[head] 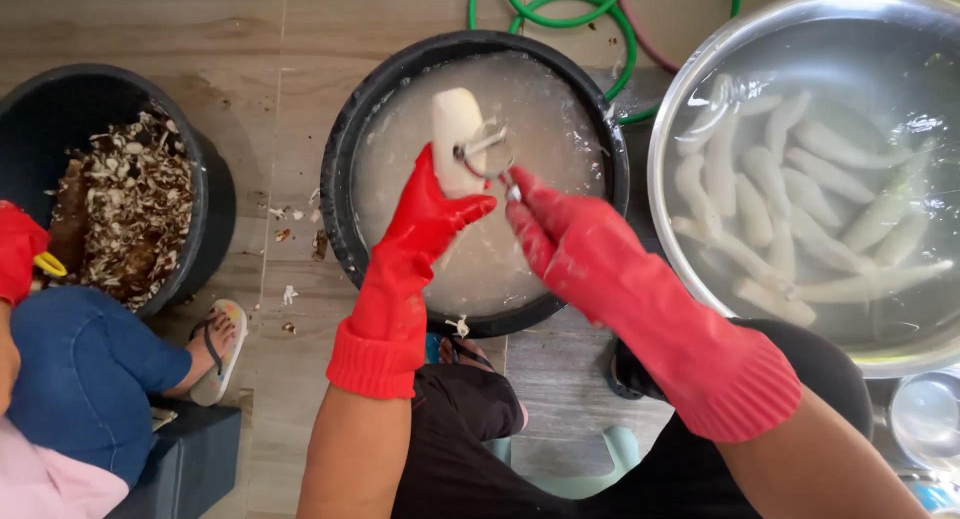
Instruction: Peeling the outer skin off white radishes using a handheld peeler over a basin of water.
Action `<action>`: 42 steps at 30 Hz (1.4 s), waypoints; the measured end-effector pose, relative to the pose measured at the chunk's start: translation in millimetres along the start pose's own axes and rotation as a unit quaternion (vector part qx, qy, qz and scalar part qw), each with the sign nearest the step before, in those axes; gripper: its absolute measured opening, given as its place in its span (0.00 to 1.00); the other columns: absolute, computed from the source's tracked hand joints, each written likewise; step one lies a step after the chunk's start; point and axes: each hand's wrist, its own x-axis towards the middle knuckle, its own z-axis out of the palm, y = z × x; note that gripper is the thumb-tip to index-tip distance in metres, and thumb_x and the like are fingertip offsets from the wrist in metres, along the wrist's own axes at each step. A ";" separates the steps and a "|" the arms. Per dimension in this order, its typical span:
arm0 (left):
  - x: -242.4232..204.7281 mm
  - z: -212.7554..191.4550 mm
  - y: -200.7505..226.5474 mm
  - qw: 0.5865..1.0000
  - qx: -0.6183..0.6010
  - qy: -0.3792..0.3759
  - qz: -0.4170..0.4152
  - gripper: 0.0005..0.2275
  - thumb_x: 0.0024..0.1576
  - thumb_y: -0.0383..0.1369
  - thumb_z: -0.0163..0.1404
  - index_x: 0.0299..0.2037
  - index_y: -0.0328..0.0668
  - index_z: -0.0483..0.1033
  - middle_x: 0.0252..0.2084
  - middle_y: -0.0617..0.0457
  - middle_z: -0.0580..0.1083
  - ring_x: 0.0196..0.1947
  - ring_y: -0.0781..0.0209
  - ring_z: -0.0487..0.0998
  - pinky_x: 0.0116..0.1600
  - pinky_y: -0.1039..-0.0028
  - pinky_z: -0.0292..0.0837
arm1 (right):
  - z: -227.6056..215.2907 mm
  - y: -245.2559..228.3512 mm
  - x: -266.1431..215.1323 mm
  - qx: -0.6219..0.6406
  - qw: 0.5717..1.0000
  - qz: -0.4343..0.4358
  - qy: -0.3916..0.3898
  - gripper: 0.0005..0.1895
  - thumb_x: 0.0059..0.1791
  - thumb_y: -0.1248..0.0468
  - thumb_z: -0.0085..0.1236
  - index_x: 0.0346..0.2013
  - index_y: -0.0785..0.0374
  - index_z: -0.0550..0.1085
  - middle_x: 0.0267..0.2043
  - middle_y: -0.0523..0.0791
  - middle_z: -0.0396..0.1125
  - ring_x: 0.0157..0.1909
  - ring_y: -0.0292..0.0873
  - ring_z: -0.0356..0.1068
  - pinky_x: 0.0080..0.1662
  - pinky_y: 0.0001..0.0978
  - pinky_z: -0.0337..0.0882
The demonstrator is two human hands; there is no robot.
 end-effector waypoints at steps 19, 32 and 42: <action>0.7 -33.6 -18.2 0.997 -0.031 0.000 0.071 0.43 0.38 0.15 0.67 0.67 0.46 0.64 0.51 0.43 0.75 0.52 0.50 0.76 0.58 0.60 0.77 | -3.8 -29.0 -6.1 -0.005 0.999 0.029 -0.037 0.24 0.55 0.51 0.52 0.64 0.53 0.74 0.24 0.47 0.74 0.24 0.42 0.73 0.36 0.34 0.75; 2.7 -27.0 -11.5 0.988 -0.117 -0.076 0.071 0.39 0.35 0.12 0.68 0.59 0.40 0.66 0.46 0.36 0.78 0.45 0.43 0.82 0.57 0.52 0.78 | -4.0 -41.9 -23.5 0.025 0.992 0.082 -0.096 0.25 0.55 0.53 0.48 0.67 0.52 0.71 0.24 0.47 0.75 0.21 0.42 0.71 0.35 0.32 0.74; 1.4 -17.5 -10.7 0.975 -0.135 -0.171 0.047 0.45 0.28 0.16 0.67 0.64 0.43 0.66 0.49 0.34 0.77 0.47 0.35 0.80 0.58 0.48 0.76 | -11.5 -37.3 -10.2 0.107 0.994 0.013 -0.029 0.27 0.56 0.53 0.48 0.67 0.62 0.69 0.25 0.48 0.73 0.19 0.39 0.71 0.30 0.28 0.75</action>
